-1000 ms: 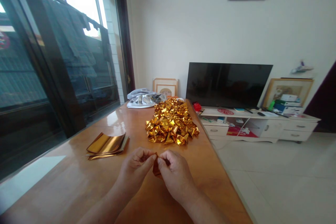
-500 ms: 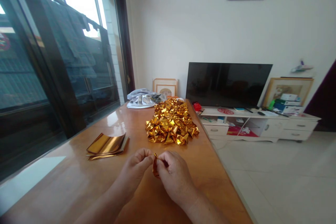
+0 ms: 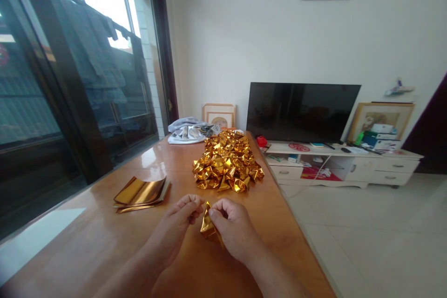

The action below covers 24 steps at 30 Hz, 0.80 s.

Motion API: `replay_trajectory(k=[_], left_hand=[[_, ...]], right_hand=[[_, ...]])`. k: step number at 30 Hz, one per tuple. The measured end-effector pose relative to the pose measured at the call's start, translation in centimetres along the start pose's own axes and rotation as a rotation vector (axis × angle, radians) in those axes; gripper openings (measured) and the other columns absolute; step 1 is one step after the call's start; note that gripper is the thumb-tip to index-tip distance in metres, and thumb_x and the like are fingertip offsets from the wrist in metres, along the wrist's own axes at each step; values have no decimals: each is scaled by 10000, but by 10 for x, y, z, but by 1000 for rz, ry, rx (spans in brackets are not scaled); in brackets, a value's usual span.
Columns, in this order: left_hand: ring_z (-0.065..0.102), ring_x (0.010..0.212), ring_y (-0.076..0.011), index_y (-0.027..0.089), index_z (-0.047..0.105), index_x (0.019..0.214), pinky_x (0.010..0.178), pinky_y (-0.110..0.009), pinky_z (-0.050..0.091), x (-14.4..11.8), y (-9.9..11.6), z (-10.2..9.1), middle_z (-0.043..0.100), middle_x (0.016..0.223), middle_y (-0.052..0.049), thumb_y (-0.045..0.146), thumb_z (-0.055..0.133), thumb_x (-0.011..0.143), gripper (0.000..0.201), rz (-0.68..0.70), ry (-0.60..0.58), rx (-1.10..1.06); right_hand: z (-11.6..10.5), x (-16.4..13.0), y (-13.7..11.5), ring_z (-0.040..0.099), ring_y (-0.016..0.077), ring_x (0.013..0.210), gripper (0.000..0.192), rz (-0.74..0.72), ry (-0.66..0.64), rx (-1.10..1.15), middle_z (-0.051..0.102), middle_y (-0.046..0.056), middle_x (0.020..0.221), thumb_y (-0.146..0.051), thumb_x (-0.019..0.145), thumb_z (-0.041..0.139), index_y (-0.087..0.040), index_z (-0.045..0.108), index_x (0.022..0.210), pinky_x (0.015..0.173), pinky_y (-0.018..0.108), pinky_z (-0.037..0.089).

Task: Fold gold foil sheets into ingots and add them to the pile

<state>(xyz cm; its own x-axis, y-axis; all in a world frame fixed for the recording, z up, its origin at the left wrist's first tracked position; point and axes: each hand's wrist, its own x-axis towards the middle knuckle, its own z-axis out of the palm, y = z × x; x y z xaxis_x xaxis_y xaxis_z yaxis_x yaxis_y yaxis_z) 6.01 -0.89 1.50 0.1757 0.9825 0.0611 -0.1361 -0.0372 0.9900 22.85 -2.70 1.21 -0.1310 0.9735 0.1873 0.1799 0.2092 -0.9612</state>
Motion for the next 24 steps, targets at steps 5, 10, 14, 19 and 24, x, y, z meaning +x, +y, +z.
replay_trajectory(k=[5, 10, 14, 19, 24], left_hand=[[458, 729, -131, 172, 657, 897, 676, -245, 342, 1, 0, -2, 559, 783, 8, 447, 628, 855, 280, -11, -73, -9], [400, 659, -116, 158, 641, 777, 652, -243, 325, 0, 0, -1, 520, 688, 22, 445, 721, 789, 297, 0, -142, -40], [387, 652, -114, 158, 621, 732, 643, -241, 318, 1, -1, -2, 504, 667, 25, 447, 712, 800, 311, 9, -150, -40], [376, 628, -104, 160, 634, 789, 610, -235, 296, -1, 2, -2, 505, 671, 33, 417, 715, 803, 270, -34, -189, -33], [362, 629, -99, 155, 617, 811, 609, -231, 298, 3, 0, -6, 504, 681, 38, 367, 721, 804, 236, -19, -95, -8]], right_hand=[[0, 0, 0, 443, 106, 594, 328, 43, -42, 111, 519, -28, 667, -485, 870, 622, -173, 579, 778, 554, 224, 372], [1, -1, 0, 411, 101, 576, 334, 82, -68, 136, 495, -39, 648, -495, 850, 641, -178, 567, 775, 534, 222, 348], [-1, -2, -4, 406, 101, 588, 327, 46, -75, 110, 483, -41, 655, -479, 857, 637, -175, 560, 763, 538, 224, 342], [-2, -1, -5, 408, 100, 584, 336, 35, -71, 81, 487, -42, 646, -472, 859, 636, -176, 534, 737, 534, 229, 338], [-3, 1, -1, 434, 99, 595, 310, 55, -108, 93, 523, -37, 672, -461, 872, 627, -169, 568, 786, 558, 228, 353]])
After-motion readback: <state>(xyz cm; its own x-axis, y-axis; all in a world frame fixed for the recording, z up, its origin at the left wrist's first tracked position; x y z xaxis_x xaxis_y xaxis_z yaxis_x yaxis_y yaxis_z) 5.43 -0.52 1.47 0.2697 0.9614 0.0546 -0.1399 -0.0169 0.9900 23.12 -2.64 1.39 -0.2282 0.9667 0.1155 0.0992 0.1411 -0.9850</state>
